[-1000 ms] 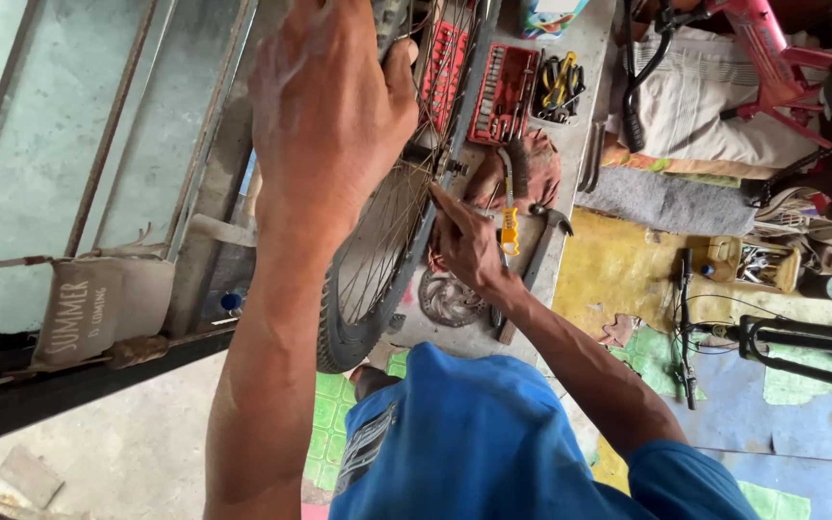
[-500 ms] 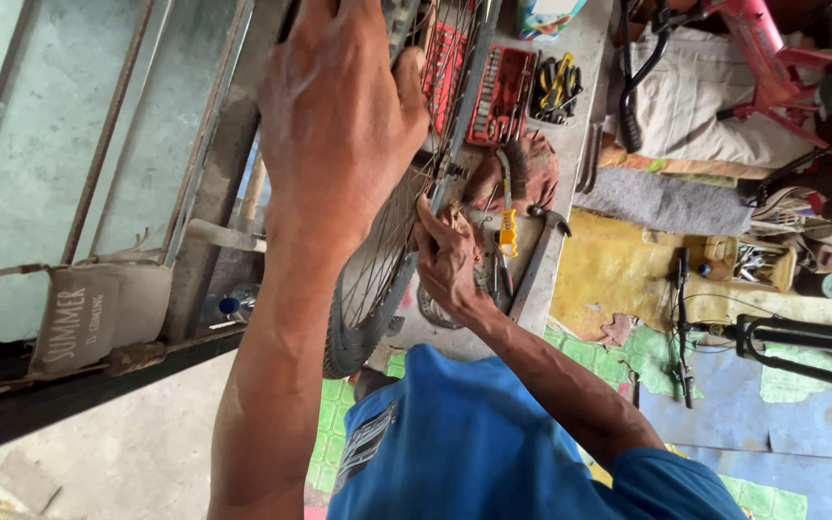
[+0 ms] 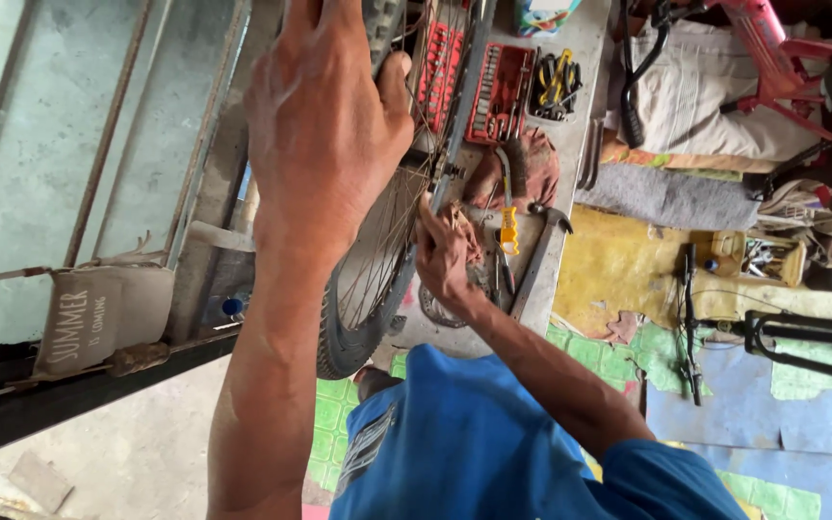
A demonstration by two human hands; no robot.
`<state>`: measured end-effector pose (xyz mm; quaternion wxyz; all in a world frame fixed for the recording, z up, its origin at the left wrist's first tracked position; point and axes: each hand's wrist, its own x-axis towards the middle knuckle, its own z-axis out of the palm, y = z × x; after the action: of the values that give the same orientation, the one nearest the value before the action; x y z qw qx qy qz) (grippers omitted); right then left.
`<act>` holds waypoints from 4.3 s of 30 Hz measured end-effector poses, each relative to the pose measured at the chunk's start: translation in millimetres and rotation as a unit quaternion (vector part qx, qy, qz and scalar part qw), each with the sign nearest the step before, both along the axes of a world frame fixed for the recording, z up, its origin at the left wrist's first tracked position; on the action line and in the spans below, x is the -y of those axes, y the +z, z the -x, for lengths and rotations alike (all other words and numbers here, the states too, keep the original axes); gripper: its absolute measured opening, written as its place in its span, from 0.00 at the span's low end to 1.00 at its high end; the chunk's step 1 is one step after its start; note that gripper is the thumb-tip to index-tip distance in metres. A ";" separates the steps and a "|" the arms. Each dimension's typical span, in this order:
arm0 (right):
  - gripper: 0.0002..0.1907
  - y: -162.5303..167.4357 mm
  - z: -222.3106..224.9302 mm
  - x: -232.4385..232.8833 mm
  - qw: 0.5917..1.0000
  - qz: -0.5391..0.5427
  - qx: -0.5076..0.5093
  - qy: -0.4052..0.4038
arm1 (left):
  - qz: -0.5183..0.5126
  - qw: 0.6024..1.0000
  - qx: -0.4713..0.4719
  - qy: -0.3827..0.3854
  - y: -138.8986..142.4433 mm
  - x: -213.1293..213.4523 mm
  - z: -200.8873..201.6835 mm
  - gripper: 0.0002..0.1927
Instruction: The person trues a bicycle wheel by hand, repeatedly bending and adjusting individual spokes to align the rim. The wheel is held vertically and rotated as the person works around the circumference, checking alignment and making small adjustments to the spoke tension.
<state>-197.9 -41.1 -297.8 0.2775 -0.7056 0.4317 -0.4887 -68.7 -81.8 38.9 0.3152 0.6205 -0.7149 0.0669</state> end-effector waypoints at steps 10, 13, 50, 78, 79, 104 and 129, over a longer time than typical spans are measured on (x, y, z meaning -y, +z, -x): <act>0.31 36.5 19.9 -1.8 0.995 0.082 -0.014 0.055 | -0.016 1.000 0.006 0.021 -1.9 -6.9 -9.0 0.20; 0.30 48.7 14.3 -6.2 0.993 0.080 -0.036 0.084 | 0.013 1.000 0.004 0.015 -5.3 -7.6 -8.2 0.24; 0.25 69.1 22.3 7.1 0.986 -0.042 -0.073 0.144 | 0.000 1.000 -0.020 -0.004 7.0 -12.4 -3.6 0.32; 0.08 61.9 -3.6 -8.8 0.622 -0.582 0.486 0.198 | 0.018 1.000 -0.005 -0.015 -4.6 -13.1 -13.1 0.34; 0.09 61.7 -3.9 -8.1 0.617 -0.586 0.484 0.202 | 0.020 1.000 -0.005 -0.015 -4.3 -13.2 -13.1 0.34; 0.12 67.7 3.4 -3.9 0.705 -0.588 0.374 0.130 | 0.006 0.999 0.011 0.033 -3.4 -22.4 -8.8 0.32; 0.18 74.1 31.7 -7.9 0.897 -0.429 0.080 0.074 | -0.016 0.994 -0.109 -0.021 -1.5 -36.8 -19.5 0.41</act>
<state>-229.7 -33.2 -223.6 0.6222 -0.5062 0.5227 -0.2888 -49.2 -45.0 37.4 0.3823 0.6143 -0.6900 -0.0192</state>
